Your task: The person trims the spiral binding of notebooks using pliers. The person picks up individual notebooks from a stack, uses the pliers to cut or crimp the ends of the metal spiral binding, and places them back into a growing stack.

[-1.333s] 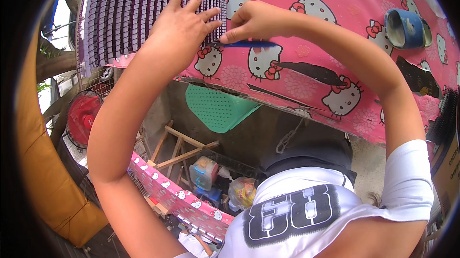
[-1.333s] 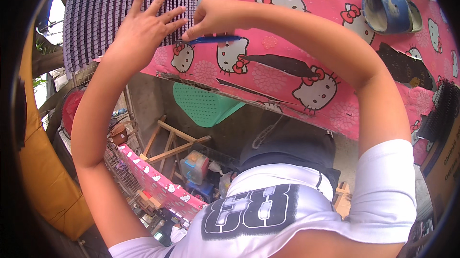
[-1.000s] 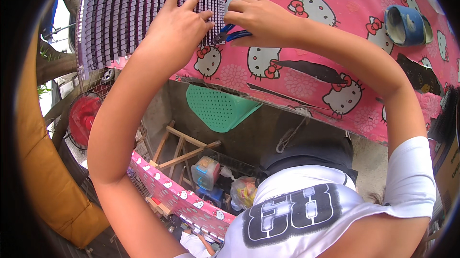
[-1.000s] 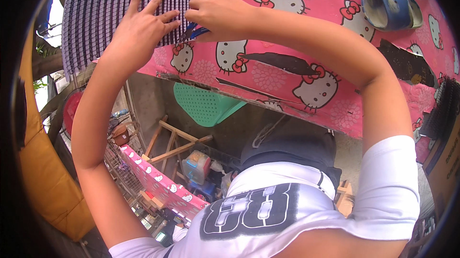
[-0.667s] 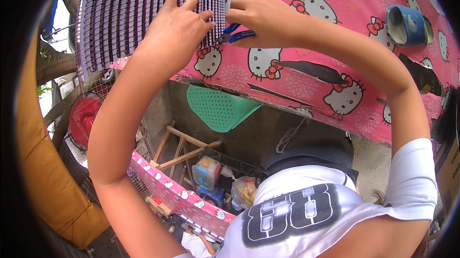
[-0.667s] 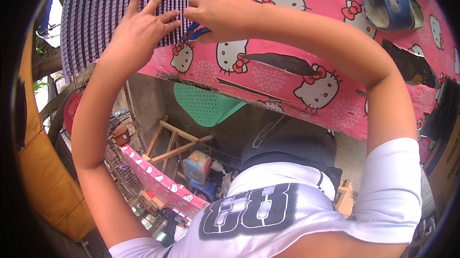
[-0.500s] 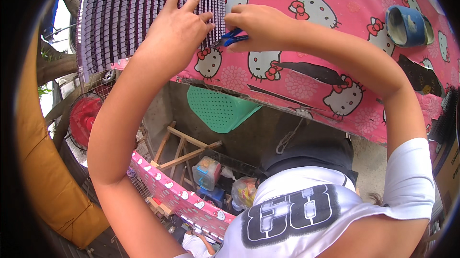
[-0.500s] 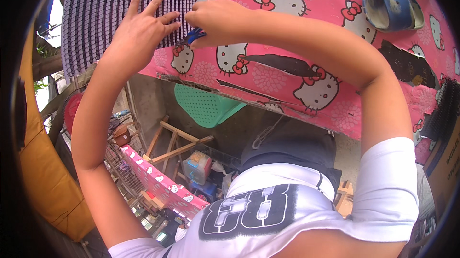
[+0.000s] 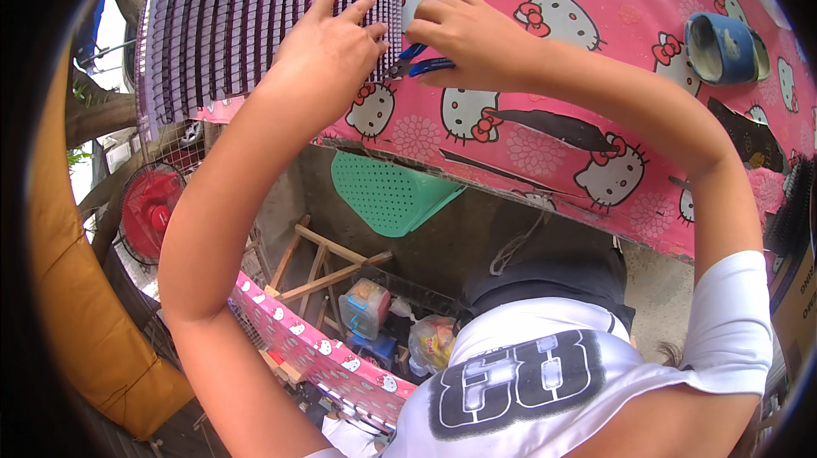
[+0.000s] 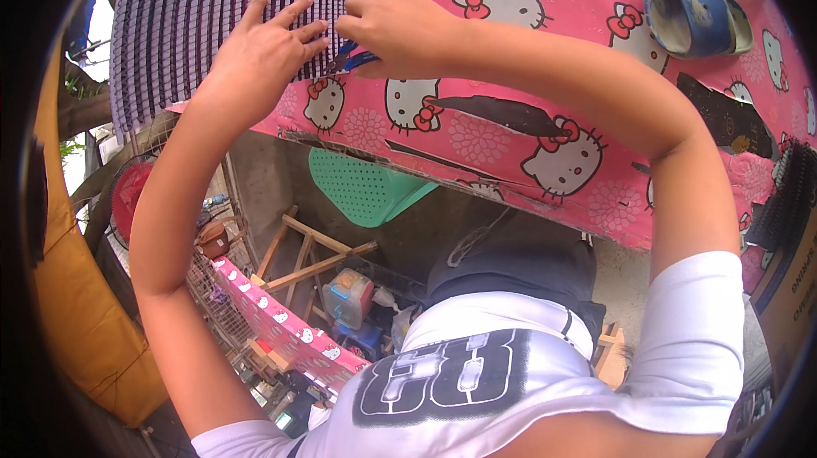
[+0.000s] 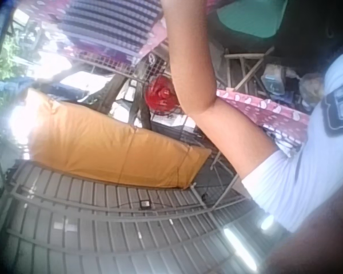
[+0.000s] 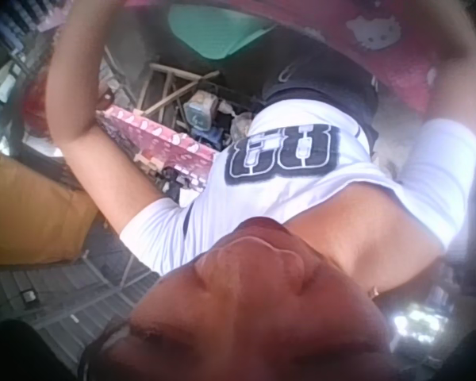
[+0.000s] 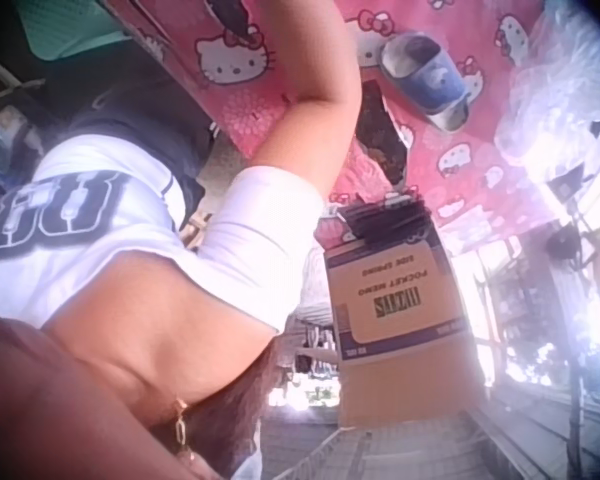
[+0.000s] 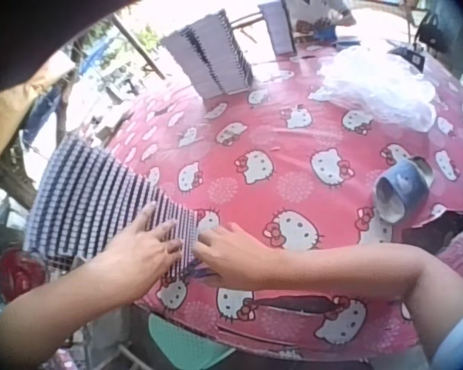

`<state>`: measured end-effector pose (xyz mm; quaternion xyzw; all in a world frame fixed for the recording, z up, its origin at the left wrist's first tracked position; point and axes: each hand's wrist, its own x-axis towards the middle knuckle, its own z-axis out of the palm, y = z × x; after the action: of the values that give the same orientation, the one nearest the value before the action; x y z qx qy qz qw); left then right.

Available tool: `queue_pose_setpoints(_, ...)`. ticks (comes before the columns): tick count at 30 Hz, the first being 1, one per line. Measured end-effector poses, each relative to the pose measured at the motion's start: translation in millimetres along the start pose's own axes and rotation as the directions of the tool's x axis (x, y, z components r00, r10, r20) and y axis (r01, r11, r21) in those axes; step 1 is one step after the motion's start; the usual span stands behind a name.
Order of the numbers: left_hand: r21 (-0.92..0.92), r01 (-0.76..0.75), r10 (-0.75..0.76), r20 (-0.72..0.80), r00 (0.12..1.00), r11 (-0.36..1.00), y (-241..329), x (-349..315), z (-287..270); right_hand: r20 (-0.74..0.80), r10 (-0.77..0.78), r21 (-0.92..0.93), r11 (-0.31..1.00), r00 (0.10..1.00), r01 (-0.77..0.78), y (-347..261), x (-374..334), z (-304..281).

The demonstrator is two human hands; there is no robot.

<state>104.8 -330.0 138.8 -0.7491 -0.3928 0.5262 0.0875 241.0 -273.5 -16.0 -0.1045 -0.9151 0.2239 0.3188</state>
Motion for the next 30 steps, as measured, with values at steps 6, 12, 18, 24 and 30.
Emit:
queue_pose_setpoints(6,0.018,-0.023,0.022,0.072,0.997,1.0,-0.6,5.4,-5.4,0.514,0.244,0.391,0.787,0.822,-0.478,6.0,28.3,-25.4)
queue_pose_setpoints(12,0.02,-0.067,0.065,0.077,0.995,0.998,4.4,15.3,9.7,0.668,0.307,0.251,0.764,0.677,-0.594,3.4,43.8,-30.0)
queue_pose_setpoints(18,-0.019,-0.047,0.048,0.055,0.997,0.999,3.0,15.0,6.7,0.116,0.0,-0.002,1.0,0.993,0.001,7.8,3.8,-7.7)
queue_pose_setpoints(24,-0.02,-0.047,0.048,0.02,0.999,0.999,3.3,13.2,8.7,0.388,0.148,0.089,0.976,0.91,-0.197,-1.9,15.7,-10.4)
queue_pose_setpoints(30,-0.037,-0.042,0.045,0.076,0.996,0.998,3.5,15.3,1.8,0.03,-0.124,-0.041,0.991,0.992,0.125,10.3,9.5,-9.0)
